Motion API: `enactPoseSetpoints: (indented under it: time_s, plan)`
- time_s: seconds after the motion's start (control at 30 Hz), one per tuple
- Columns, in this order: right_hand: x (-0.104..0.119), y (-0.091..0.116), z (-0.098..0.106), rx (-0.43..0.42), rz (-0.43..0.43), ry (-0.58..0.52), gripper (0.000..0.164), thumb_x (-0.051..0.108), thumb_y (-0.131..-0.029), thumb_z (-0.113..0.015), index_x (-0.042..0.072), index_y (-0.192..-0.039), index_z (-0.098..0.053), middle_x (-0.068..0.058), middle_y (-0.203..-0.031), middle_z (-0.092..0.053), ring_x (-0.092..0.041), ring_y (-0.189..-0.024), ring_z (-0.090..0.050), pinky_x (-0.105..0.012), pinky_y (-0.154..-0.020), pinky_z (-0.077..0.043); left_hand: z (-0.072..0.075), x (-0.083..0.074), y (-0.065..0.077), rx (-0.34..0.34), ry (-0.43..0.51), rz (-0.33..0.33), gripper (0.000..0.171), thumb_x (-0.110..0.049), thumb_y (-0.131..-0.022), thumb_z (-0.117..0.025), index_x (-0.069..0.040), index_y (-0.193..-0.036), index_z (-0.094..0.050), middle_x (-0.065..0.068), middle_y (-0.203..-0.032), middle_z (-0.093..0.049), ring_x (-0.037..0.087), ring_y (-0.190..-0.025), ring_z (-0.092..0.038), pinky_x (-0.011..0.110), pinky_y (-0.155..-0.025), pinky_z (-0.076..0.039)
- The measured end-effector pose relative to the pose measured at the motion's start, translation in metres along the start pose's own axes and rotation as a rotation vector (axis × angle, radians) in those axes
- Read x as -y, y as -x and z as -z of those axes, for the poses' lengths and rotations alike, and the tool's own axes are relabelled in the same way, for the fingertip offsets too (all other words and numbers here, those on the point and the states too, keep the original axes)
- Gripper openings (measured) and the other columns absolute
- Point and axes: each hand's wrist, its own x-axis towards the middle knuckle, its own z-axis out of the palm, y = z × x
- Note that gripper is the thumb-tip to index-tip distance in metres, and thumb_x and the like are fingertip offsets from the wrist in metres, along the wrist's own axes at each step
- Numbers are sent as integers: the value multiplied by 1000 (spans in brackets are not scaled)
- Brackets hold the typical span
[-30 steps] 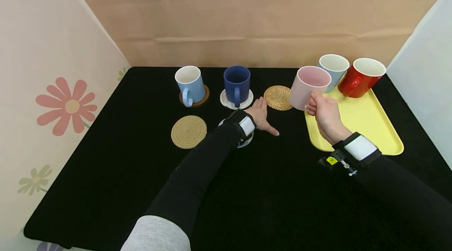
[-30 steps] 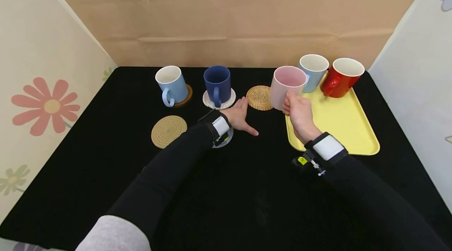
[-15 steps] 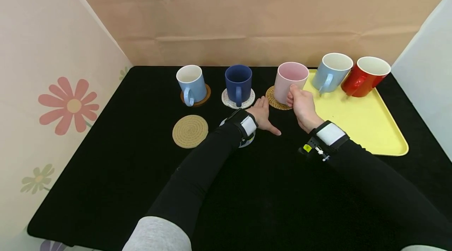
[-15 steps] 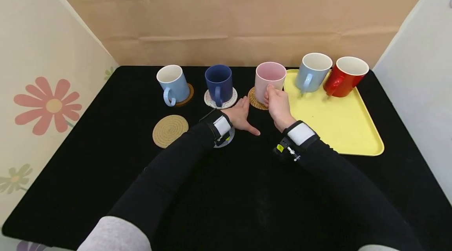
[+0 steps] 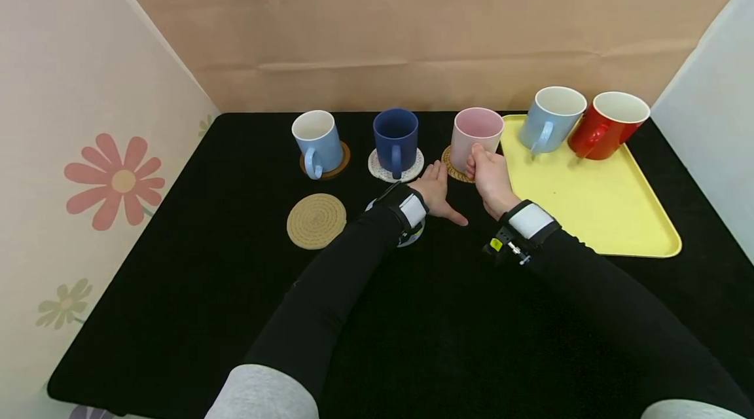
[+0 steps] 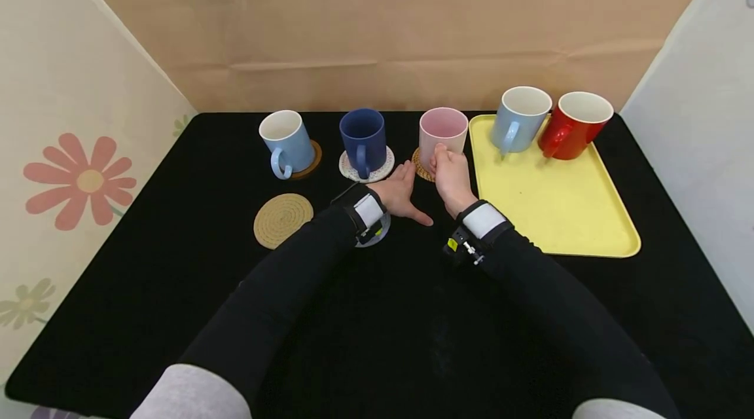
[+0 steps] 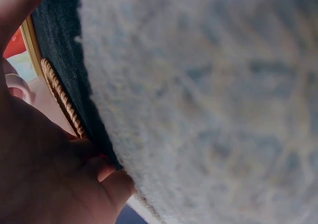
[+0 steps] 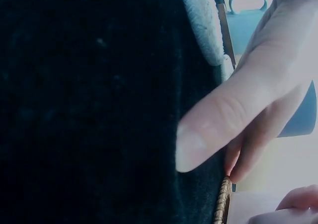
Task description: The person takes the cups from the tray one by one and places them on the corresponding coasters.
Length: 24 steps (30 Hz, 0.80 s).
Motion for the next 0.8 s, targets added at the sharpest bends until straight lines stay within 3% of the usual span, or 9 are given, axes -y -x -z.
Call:
enactPoseSetpoints:
  time_s: [0.5,0.8]
  plan:
    - [-8,2,1,73,44,-34,42,24,-107,-32,1,-75,-45,1,-66,-44,-14,-66,-43,-25,-71,-38,1,1,0,1,-12,-3,118,-67,-81,-63,0,-154,1,17,-161,4,24,-147,2,27,-116,-8]
    - [-10,3,2,66,55,-47,43,23,-107,-34,3,-71,-46,2,-64,-43,-13,-64,-42,-26,-69,-37,2,-1,4,-3,-13,-12,117,-66,-82,-63,1,-154,0,18,-161,2,25,-147,1,27,-115,-9]
